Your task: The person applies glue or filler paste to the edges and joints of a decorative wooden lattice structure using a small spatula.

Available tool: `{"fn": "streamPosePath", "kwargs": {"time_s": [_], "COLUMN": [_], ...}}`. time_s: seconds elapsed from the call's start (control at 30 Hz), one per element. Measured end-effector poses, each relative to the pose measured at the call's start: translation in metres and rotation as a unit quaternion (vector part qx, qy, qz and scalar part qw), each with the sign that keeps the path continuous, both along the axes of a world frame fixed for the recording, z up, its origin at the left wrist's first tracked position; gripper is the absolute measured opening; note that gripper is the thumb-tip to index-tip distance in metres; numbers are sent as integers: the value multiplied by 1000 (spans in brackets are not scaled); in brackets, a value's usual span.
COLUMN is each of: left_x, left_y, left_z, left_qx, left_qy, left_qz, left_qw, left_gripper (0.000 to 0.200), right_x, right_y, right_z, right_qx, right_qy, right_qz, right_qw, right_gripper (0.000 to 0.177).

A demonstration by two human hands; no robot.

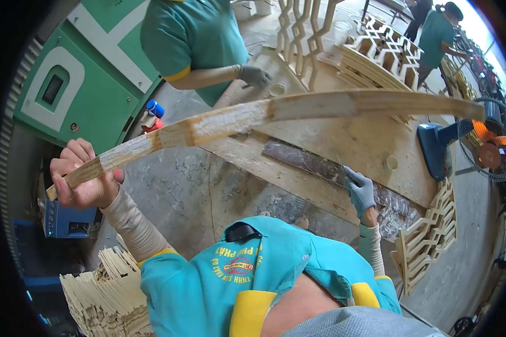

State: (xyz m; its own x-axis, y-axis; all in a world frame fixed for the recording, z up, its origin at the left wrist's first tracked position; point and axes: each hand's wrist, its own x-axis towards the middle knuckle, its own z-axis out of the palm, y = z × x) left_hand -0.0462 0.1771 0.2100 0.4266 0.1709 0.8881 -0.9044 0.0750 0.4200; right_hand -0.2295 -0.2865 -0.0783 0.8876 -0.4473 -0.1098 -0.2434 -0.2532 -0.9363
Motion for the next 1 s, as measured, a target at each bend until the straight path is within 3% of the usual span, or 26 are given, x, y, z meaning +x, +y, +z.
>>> {"fn": "streamPosePath", "kwargs": {"time_s": [0.13, 0.3, 0.57, 1.0], "left_x": [5, 6, -6, -19], "left_y": [19, 53, 80, 76], "left_z": [17, 24, 23, 25], "left_qx": [-35, 1, 13, 26], "left_qy": [-27, -42, -45, -38], "left_qz": [-4, -8, 4, 48], "left_qw": [999, 999, 999, 998], "left_gripper": [35, 34, 34, 33], "right_x": [16, 28, 31, 39], "right_y": [31, 63, 93, 114], "right_z": [13, 21, 36, 47], "right_qx": [-29, -66, -44, -64], "right_qy": [-17, -47, -34, -32], "right_qz": [16, 57, 73, 124], "right_qw": [999, 995, 996, 990], "right_gripper": [39, 39, 41, 39]}}
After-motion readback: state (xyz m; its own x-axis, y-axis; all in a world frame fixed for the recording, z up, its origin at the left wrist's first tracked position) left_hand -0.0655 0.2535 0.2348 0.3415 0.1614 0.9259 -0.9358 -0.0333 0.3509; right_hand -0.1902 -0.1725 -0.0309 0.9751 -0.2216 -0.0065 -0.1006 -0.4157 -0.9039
